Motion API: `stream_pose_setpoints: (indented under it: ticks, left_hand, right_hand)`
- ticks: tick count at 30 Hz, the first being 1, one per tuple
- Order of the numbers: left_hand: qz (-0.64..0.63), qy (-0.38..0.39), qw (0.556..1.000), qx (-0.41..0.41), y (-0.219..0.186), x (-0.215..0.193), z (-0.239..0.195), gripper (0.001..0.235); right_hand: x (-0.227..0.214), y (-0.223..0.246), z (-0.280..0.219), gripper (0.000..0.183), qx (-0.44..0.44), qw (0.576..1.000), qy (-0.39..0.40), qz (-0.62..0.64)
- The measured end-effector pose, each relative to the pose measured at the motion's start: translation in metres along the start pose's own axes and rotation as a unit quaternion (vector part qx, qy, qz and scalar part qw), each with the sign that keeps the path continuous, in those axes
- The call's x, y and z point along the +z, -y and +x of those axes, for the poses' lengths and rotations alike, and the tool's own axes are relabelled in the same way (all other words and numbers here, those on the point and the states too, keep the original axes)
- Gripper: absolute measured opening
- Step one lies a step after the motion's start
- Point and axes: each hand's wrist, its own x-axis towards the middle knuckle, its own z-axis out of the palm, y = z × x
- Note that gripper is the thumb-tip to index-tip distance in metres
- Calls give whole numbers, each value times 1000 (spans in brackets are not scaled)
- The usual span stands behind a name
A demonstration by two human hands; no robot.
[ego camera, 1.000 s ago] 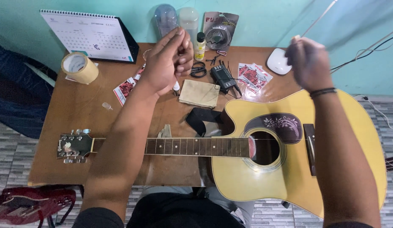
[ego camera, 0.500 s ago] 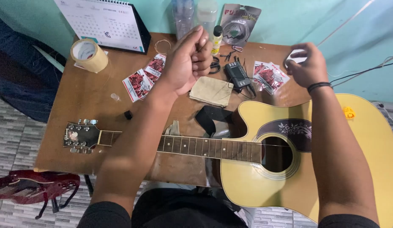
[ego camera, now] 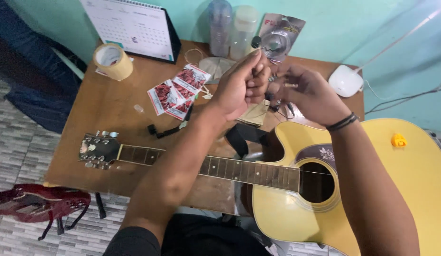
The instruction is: The person sits on the floor and changes the strings on an acoustic guitar. They remove old strings, open new string packages, and thread the new strings through the bridge and tuning pegs.
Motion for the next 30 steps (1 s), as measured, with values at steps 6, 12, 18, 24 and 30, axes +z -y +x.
stream_pose_setpoints:
  ticks: [6,12,18,24,30]
  left_hand:
    - [26,-9,1000,11,-23,-11,-25,30]
    - [116,-54,990,59,-56,-25,-63,29]
    - [162,-153,968,119,-79,-46,-91,30]
    - [189,-129,960,160,-98,-68,-110,32]
    - [163,-106,961,194,-126,-75,-123,21]
  right_hand:
    - [20,7,-4,25,0,995,-1,-97]
    - [21,9,-12,5,-55,994,-1,-93]
    - [15,15,-17,17,-183,969,124,111]
    - [33,36,-19,31,-152,988,-9,-18]
    - [35,40,-11,15,-146,988,-33,-29]
